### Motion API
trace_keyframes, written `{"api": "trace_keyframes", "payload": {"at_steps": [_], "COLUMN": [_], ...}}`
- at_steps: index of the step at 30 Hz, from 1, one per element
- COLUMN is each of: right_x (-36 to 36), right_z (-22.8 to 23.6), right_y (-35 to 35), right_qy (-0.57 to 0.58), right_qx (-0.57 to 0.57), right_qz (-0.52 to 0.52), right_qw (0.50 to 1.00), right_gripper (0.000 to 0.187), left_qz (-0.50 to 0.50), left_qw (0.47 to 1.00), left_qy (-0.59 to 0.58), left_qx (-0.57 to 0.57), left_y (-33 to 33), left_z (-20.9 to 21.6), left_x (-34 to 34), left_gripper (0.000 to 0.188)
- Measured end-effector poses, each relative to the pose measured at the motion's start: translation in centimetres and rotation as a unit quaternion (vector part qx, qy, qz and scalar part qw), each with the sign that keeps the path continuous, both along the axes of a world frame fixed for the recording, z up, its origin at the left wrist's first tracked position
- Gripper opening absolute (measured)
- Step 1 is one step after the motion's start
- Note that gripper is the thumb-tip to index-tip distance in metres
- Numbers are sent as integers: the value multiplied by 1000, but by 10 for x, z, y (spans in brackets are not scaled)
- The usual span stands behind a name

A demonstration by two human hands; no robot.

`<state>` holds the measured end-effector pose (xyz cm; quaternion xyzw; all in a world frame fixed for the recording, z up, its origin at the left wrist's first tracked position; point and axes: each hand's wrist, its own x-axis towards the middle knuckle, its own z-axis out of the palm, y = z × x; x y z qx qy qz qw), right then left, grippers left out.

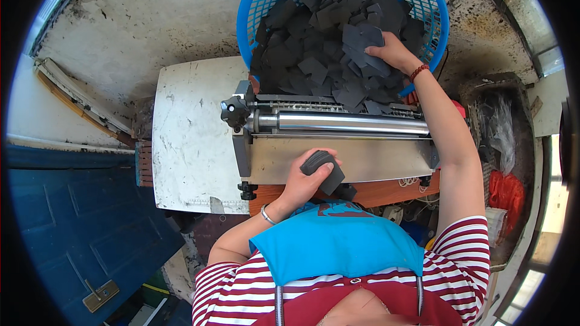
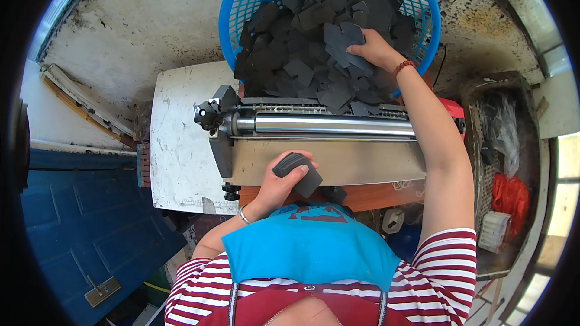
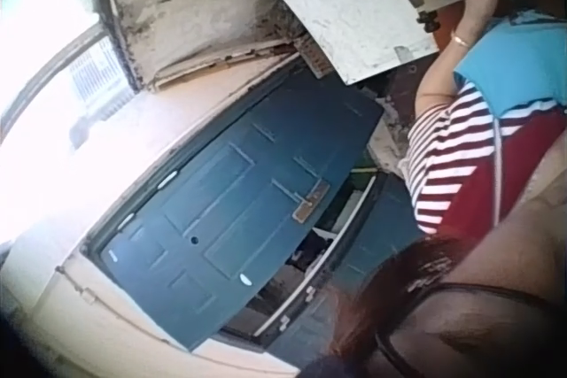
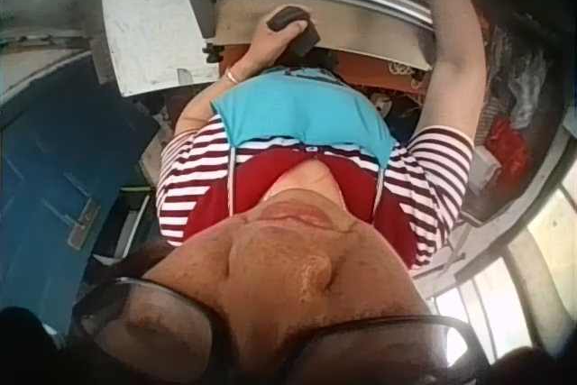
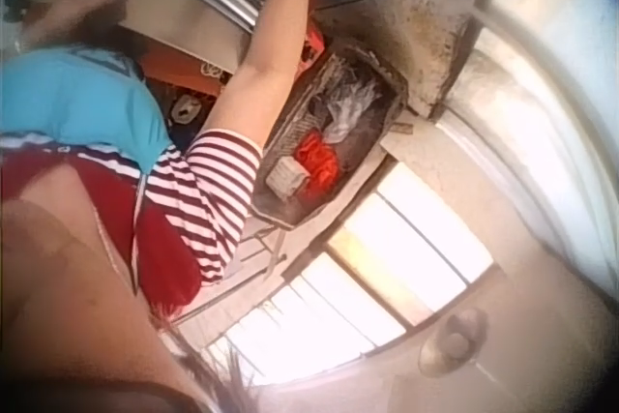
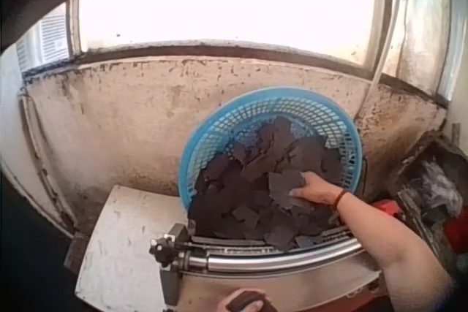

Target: Applying adhesive to small shoe components using a manual applicator tool and a gluing machine.

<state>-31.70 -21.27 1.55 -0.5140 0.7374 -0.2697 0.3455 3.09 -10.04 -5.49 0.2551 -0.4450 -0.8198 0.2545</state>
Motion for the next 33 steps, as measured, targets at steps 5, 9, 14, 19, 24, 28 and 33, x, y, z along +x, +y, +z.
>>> {"api": "trace_keyframes", "payload": {"at_steps": [5, 9, 14, 19, 24, 28, 33], "right_x": [-10, 12, -2, 0, -28, 15, 94], "right_z": [15, 30, 36, 34, 22, 44, 49], "right_y": [-81, -106, -103, -98, -80, -17, 100], "right_qy": [58, 257, 331, -205, 17, -11, -66], "right_qx": [-188, -256, -231, -207, -318, -265, -215], "right_qz": [-66, -135, -175, -252, -221, -130, 58], "right_qw": [978, 922, 898, 923, 922, 956, 973], "right_gripper": [50, 57, 51, 38, 33, 33, 22], "left_qz": [-13, -1, 1, -2, -3, 27, 36], "left_qw": [1000, 1000, 1000, 1000, 999, 996, 993], "left_qy": [5, 1, -3, -5, -7, 17, 14], "left_qx": [8, 19, 3, 11, 35, 86, 111], "left_y": [1, 1, 2, 2, 3, 0, 8], "left_z": [-1, -2, 0, 1, 7, 5, 16], "left_x": [-3, 2, 1, -1, -2, -3, -9], "left_gripper": [25, 26, 26, 26, 25, 24, 26]}}
